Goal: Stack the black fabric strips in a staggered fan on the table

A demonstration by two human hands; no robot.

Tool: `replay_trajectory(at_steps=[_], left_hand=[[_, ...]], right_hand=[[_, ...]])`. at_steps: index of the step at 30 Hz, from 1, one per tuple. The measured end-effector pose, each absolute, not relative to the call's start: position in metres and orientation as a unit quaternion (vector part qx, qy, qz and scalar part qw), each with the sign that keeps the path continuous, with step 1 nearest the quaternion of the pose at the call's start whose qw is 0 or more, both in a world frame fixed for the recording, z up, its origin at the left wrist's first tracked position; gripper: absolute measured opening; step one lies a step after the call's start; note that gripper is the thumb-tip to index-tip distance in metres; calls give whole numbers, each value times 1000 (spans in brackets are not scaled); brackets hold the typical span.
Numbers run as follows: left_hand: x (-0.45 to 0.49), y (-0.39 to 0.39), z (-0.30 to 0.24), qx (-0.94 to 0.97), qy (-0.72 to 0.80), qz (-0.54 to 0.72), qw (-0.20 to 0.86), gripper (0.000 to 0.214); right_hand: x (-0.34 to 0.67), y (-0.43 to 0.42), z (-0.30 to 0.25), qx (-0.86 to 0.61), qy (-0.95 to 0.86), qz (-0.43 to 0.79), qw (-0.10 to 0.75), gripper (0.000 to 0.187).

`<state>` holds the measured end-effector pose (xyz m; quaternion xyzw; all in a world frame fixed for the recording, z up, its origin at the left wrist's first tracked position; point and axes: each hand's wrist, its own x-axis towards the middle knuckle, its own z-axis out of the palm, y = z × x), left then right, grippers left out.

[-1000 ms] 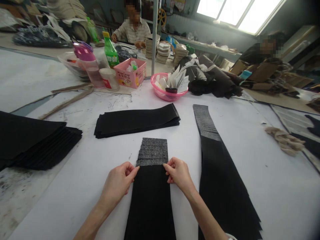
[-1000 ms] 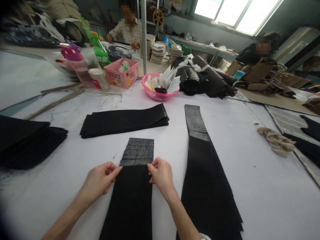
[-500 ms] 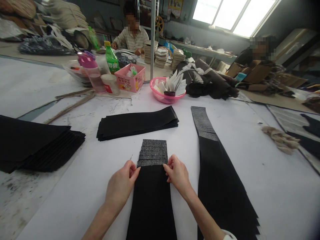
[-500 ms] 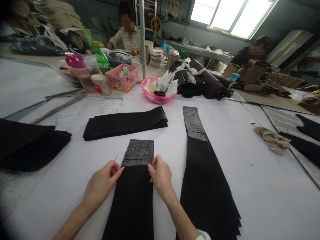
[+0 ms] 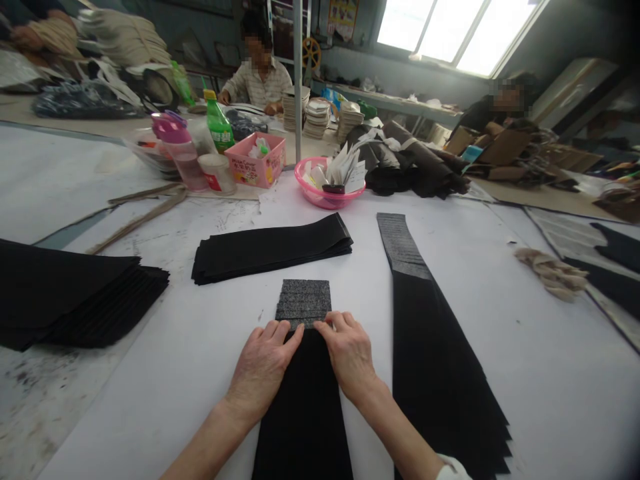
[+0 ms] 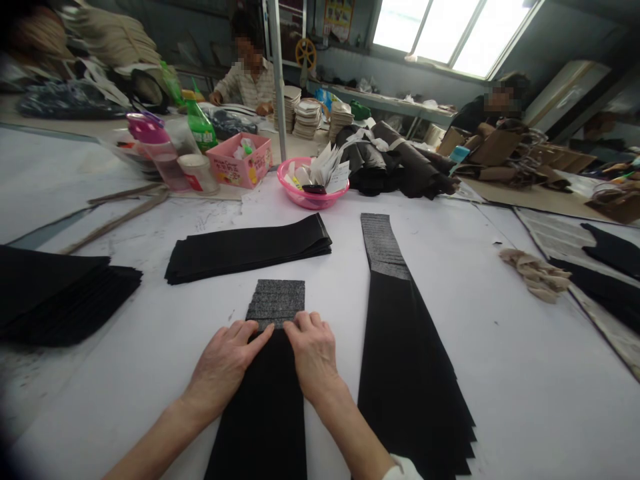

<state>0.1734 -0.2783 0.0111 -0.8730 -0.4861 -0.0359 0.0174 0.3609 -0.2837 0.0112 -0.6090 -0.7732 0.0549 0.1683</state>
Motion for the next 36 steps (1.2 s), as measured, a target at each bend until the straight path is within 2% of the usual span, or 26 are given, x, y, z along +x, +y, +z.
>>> replay_trajectory(at_steps=[3, 11, 18, 22, 27, 33, 36], left_hand=[[173, -279, 10, -873, -485, -41, 20, 45], [156, -280, -2, -874, -466, -137, 10, 35], [151, -278, -5, -871, -463, -162, -24, 34], [150, -276, -4, -870, -464, -162, -42, 33], [147, -269, -1, -860, -471, -175, -89, 24], [145, -256, 5, -830, -472, -221, -198, 18], [145, -252, 6, -832, -475, -217, -189, 17]], right_hand=[[360, -291, 3, -563, -810, 23, 161, 26], [383, -310, -2, -593, -794, 6, 133, 44], [380, -284, 26, -610, -757, 107, 208, 22], [357, -261, 30, -573, -790, 133, 173, 7], [341, -246, 23, -567, -806, 106, 135, 12], [343, -238, 25, -548, -823, 100, 112, 16], [344, -236, 25, -539, -828, 103, 114, 18]])
